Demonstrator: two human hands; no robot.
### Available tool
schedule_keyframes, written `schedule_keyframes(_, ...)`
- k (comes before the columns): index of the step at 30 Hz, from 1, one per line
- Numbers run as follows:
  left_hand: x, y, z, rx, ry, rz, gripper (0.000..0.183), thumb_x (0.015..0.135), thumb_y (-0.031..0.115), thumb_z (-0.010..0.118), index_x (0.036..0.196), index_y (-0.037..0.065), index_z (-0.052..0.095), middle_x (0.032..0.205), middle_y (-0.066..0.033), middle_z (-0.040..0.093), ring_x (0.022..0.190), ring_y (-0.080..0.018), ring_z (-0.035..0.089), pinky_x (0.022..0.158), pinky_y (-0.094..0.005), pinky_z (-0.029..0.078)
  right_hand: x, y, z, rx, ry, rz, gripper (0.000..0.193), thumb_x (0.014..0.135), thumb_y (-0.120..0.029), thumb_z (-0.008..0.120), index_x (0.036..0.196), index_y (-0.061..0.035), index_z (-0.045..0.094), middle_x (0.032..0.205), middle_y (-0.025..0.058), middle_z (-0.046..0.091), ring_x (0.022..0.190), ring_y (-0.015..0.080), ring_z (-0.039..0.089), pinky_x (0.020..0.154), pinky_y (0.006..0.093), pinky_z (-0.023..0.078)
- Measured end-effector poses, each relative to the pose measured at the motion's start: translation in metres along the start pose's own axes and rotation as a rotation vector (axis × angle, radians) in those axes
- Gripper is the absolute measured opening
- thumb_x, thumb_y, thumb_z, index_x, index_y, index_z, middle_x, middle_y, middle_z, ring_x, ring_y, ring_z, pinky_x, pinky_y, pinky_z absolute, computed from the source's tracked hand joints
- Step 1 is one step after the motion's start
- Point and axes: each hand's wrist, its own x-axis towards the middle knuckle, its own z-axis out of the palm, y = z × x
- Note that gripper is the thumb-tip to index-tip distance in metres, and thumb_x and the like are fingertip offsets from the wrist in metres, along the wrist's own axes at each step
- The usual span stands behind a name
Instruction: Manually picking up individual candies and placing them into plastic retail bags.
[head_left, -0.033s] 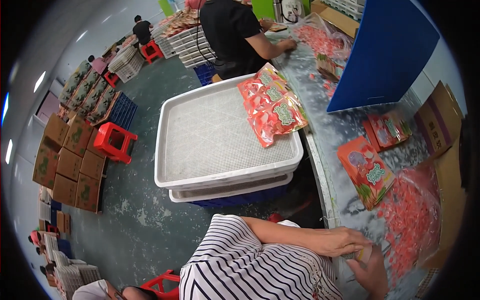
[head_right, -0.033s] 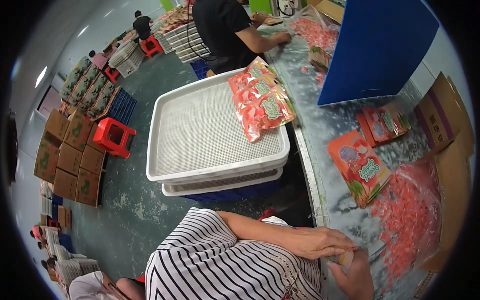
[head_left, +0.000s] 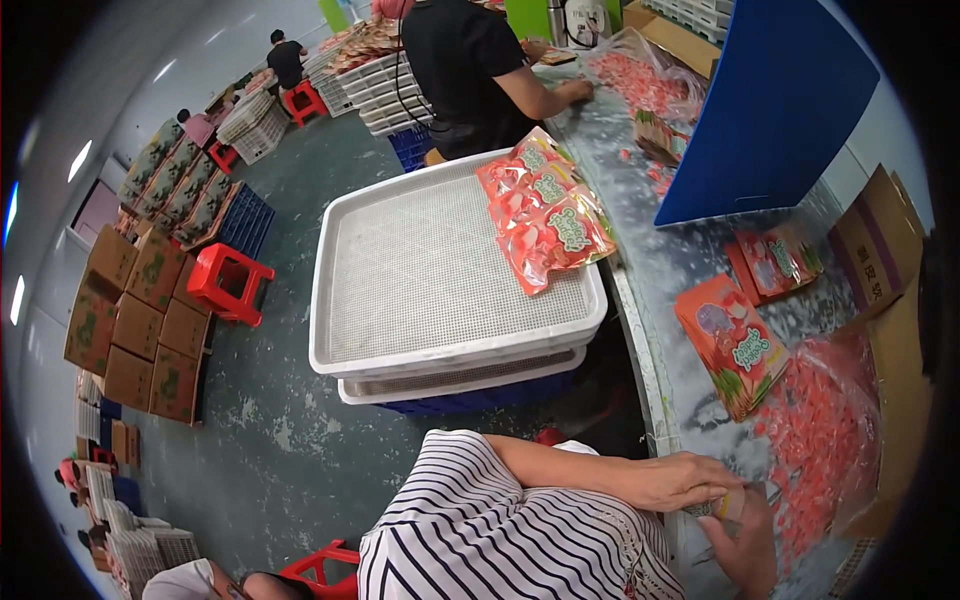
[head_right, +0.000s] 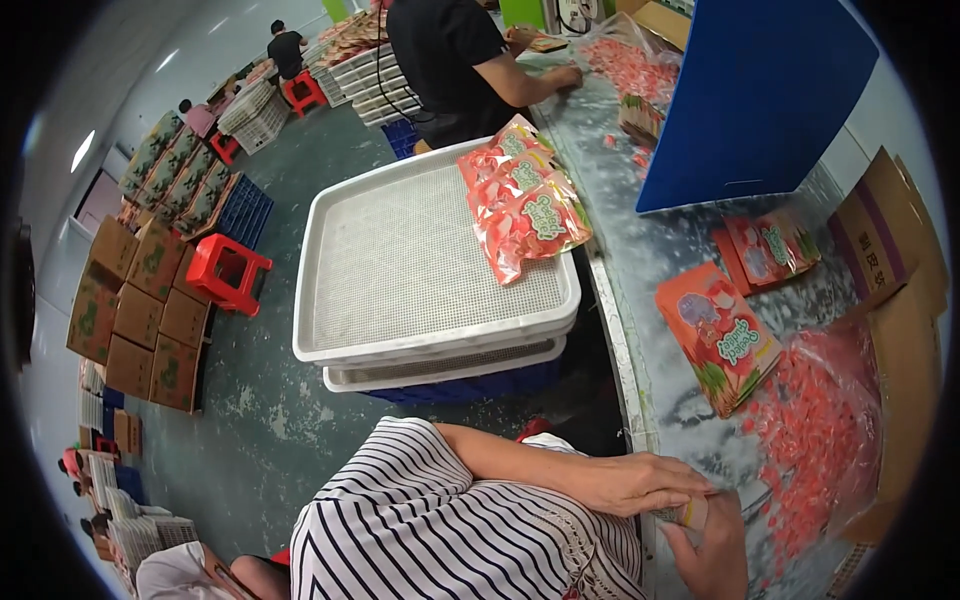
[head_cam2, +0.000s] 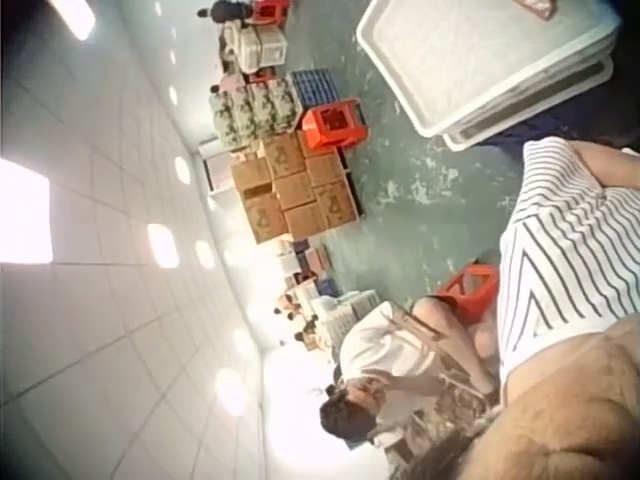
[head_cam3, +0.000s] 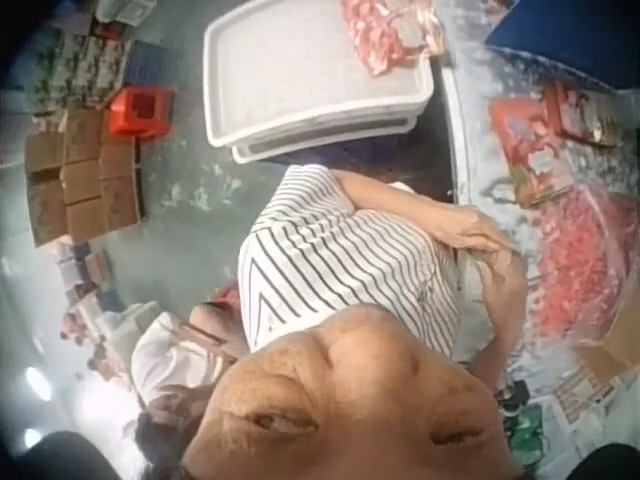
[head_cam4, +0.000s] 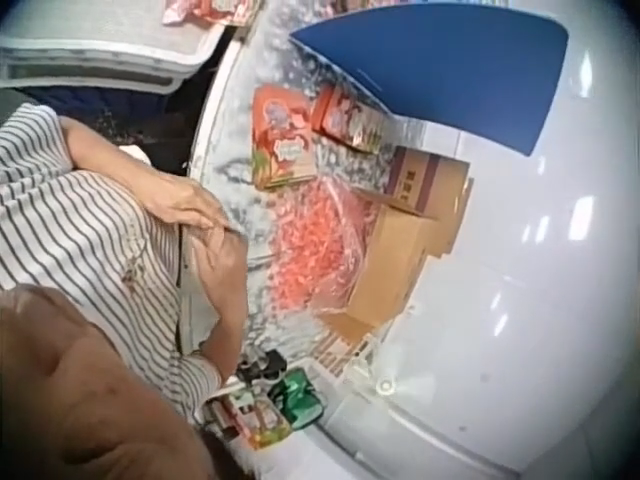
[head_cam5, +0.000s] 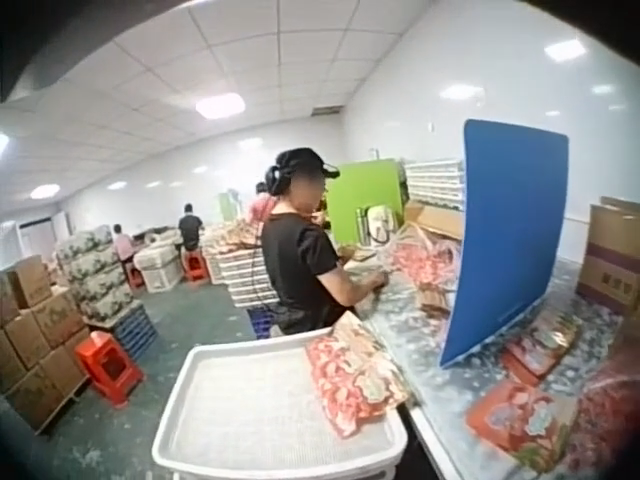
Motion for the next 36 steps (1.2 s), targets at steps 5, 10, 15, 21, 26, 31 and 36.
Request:
schedule_keyframes(5, -0.004, 0.016, -0.009, -0.175, -0.041, -0.072, 0.032, 0.101, 0.018, 0.041, 0.114, -0.007, 0.055, 0.106, -0.0219, 0.059, 0.097, -0.0359, 0.057, 0.086, -0.0380, 0.046, 0.009, 0.002, -0.004, -0.014, 0.055, -0.241, 0.012, 0.073, -0.008, 0.066, 0.075, -0.0010, 0.056, 0.073, 0.0168, 0.057, 0.068, 0.0368, 0.055, 0.062, 0.0387, 0.043)
schedule_keyframes(10, -0.003, 0.012, -0.009, -0.272, -0.104, -0.211, 0.029, 0.102, 0.020, 0.038, 0.103, -0.003, 0.056, 0.098, -0.0191, 0.059, 0.089, -0.0343, 0.057, 0.083, -0.0370, 0.046, 0.016, 0.013, 0.001, 0.069, -0.014, -0.058, 0.015, 0.074, -0.008, 0.066, 0.070, 0.0015, 0.055, 0.057, 0.0156, 0.051, 0.053, 0.0332, 0.053, 0.054, 0.0403, 0.040)
schedule_keyframes(15, -0.003, -0.006, 0.001, -0.233, -0.039, -0.169, 0.034, 0.103, 0.025, 0.037, 0.099, -0.003, 0.056, 0.074, -0.0166, 0.056, 0.066, -0.0273, 0.055, 0.066, -0.0359, 0.045, 0.025, 0.031, 0.001, 0.028, -0.137, -0.267, 0.014, 0.076, -0.010, 0.066, 0.075, 0.0016, 0.058, 0.062, 0.0145, 0.056, 0.056, 0.0322, 0.055, 0.058, 0.0361, 0.044)
schedule_keyframes(21, 0.015, -0.017, 0.001, -0.205, 0.028, -0.246, 0.036, 0.103, 0.028, 0.037, 0.097, -0.003, 0.054, 0.068, -0.0156, 0.052, 0.059, -0.0242, 0.049, 0.060, -0.0358, 0.043, 0.008, 0.046, 0.002, -0.172, 0.153, -0.146, 0.021, 0.082, -0.015, 0.072, 0.095, -0.0032, 0.061, 0.090, 0.0150, 0.064, 0.082, 0.0339, 0.063, 0.072, 0.0408, 0.050)
schedule_keyframes(26, 0.031, -0.007, -0.019, -0.249, 0.062, -0.530, 0.043, 0.104, 0.036, 0.035, 0.102, -0.002, 0.055, 0.070, -0.0039, 0.050, 0.065, -0.0105, 0.046, 0.060, -0.0312, 0.043, 0.020, 0.072, 0.027, 0.061, 0.957, -0.253, 0.041, 0.078, -0.008, 0.077, 0.112, 0.0020, 0.057, 0.096, 0.0144, 0.065, 0.079, 0.0236, 0.064, 0.066, 0.0306, 0.053)
schedule_keyframes(31, 0.027, -0.041, -0.008, -0.439, 0.155, -0.460, 0.041, 0.103, 0.034, 0.039, 0.103, -0.002, 0.058, 0.079, 0.0022, 0.054, 0.074, -0.0045, 0.045, 0.067, -0.0261, 0.044, 0.016, 0.080, 0.033, 0.539, 0.867, 0.120, 0.030, 0.088, -0.007, 0.064, 0.114, 0.0059, 0.056, 0.101, 0.0155, 0.065, 0.082, 0.0212, 0.064, 0.066, 0.0279, 0.053)
schedule_keyframes(36, 0.031, -0.035, -0.012, -0.470, 0.239, -0.424, 0.042, 0.103, 0.035, 0.040, 0.107, -0.003, 0.057, 0.090, 0.0012, 0.058, 0.084, -0.0043, 0.047, 0.077, -0.0235, 0.044, 0.017, 0.058, 0.031, 0.591, 0.715, 0.358, 0.030, 0.094, -0.024, 0.056, 0.096, 0.0045, 0.065, 0.089, 0.0110, 0.068, 0.079, 0.0187, 0.063, 0.081, 0.0354, 0.051)
